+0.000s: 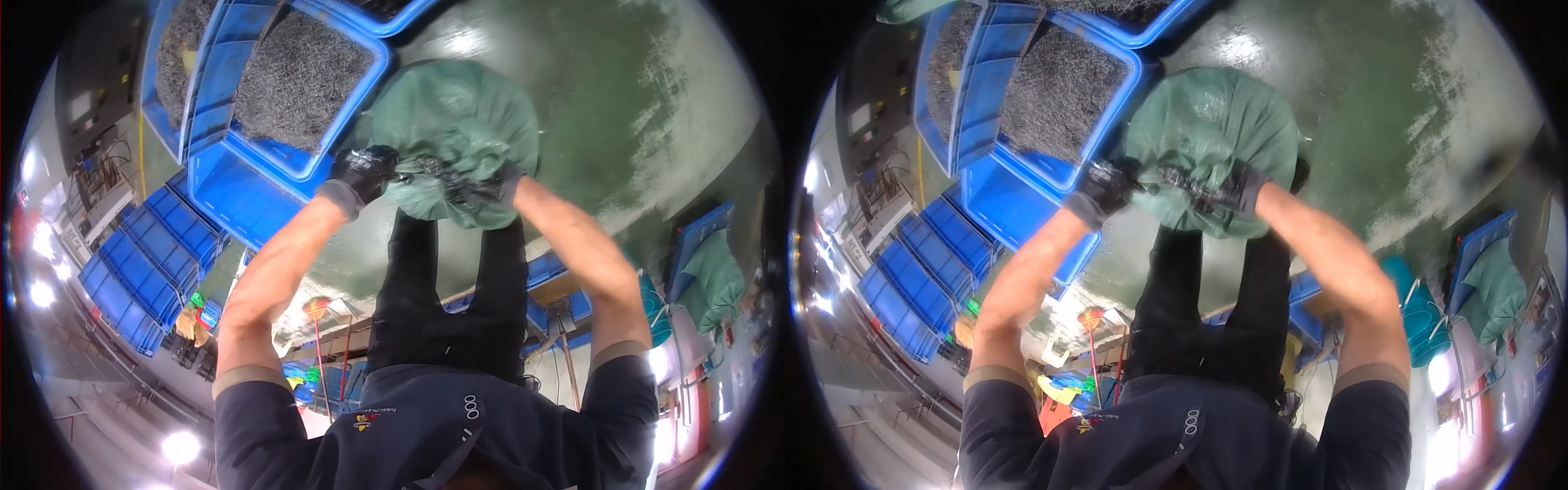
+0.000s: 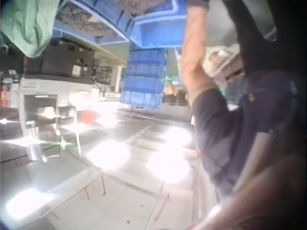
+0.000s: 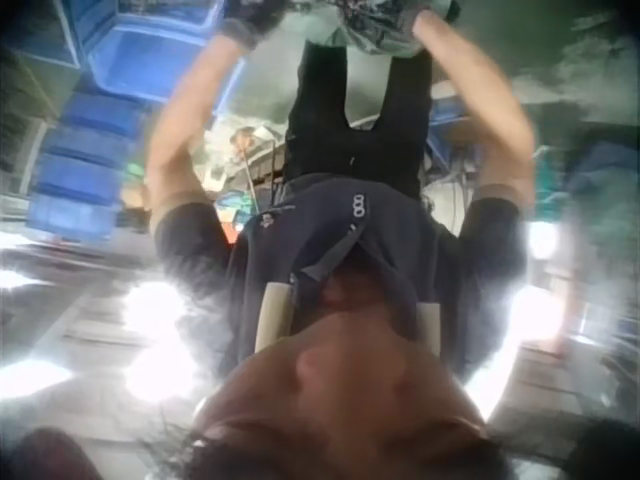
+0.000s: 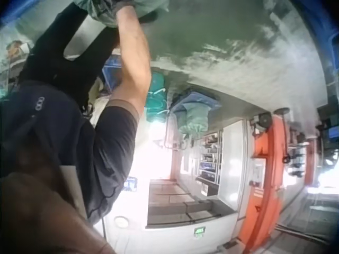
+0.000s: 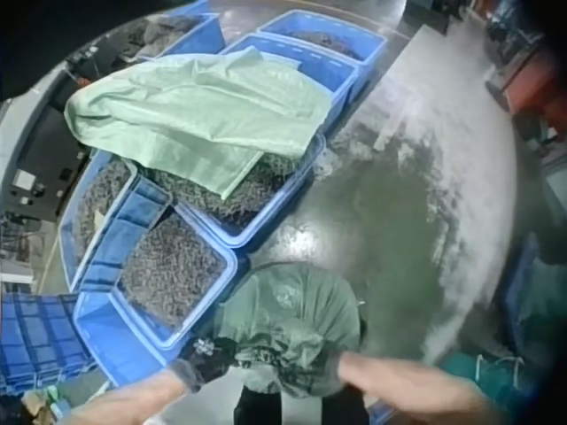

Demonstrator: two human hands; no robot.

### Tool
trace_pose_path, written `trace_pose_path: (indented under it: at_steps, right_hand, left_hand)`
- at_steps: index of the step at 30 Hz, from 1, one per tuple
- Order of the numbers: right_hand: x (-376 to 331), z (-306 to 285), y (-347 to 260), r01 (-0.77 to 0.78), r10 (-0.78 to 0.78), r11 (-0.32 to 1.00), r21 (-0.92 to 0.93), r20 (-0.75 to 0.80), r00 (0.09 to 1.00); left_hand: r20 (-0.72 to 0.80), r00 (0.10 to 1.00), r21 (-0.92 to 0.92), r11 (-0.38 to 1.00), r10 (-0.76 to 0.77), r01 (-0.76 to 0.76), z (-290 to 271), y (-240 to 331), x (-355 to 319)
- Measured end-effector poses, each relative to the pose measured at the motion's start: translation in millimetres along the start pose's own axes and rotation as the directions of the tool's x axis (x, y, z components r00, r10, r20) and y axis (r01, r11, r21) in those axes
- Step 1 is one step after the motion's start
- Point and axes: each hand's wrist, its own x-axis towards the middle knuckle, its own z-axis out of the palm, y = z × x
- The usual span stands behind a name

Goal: Bagging small metal parts from a blue crate into a green sack and tying it closed.

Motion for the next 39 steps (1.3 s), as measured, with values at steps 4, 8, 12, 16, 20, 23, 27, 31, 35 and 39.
trace_pose_path:
  at_steps: [4, 8, 12, 16, 20, 23, 27, 31, 35, 39]
  right_hand:
    - [-3.2, -24.9, 12.4, -0.318, 0.333, 0.94, -0.123, 0.129, 0.934]
    - [14.1, -9.9, -93.2, -0.54, 0.574, 0.807, -0.239, 0.104, 0.812]
    - [10.7, -19.2, -33.5, -0.289, 0.397, 0.882, -0.371, 0.257, 0.881]
    - [3.0, -16.6, -16.7, 0.083, 0.122, 0.789, -0.609, 0.287, 0.95]
    - [-0.9, -30.9, -2.5, 0.091, 0.05, 0.843, -0.53, 0.246, 0.968]
    - [2.5, -30.7, -1.1, -0.149, 0.226, 0.909, -0.389, 0.16, 0.961]
    - [-11.8, -26.2, 66.1, 0.034, -0.029, 0.813, -0.581, 0.019, 0.999]
    - [-26.0, -20.3, 81.3, -0.068, 0.054, 0.748, -0.66, -0.041, 0.998]
    - [-14.6, -9.7, 45.2, -0.003, -0.171, 0.464, -0.886, -0.093, 0.981]
    - [-8.1, -13.2, 33.1, -0.034, -0.047, 0.392, -0.919, -0.058, 0.997]
  left_hand:
    - [0.18, 0.984, -0.39, 0.917, -0.006, 0.077, -3.1, 42.9, -13.3]
    - [0.419, 0.902, -0.896, -0.209, -0.102, 0.392, 12.0, 99.9, -44.8]
    - [0.337, 0.912, -0.914, 0.151, -0.236, 0.377, 34.5, 165.0, -31.5]
    - [0.366, 0.928, -0.815, -0.502, -0.061, 0.289, 58.4, 178.4, 6.1]
    - [0.145, 0.937, -0.979, 0.094, -0.317, 0.183, 38.3, 150.5, -24.7]
    - [-0.124, 0.885, -0.893, 0.44, -0.448, 0.098, 25.0, 127.3, -43.4]
    - [-0.492, 0.857, -0.692, 0.665, -0.151, -0.28, 44.3, 94.6, 9.1]
    - [-0.442, 0.896, -0.648, 0.675, 0.043, -0.353, 66.4, 76.3, 33.8]
    - [-0.408, 0.913, -0.877, 0.271, 0.012, -0.396, 63.5, 86.2, 31.9]
    - [-0.489, 0.846, 0.049, 0.975, 0.214, -0.219, 80.4, 71.2, 41.6]
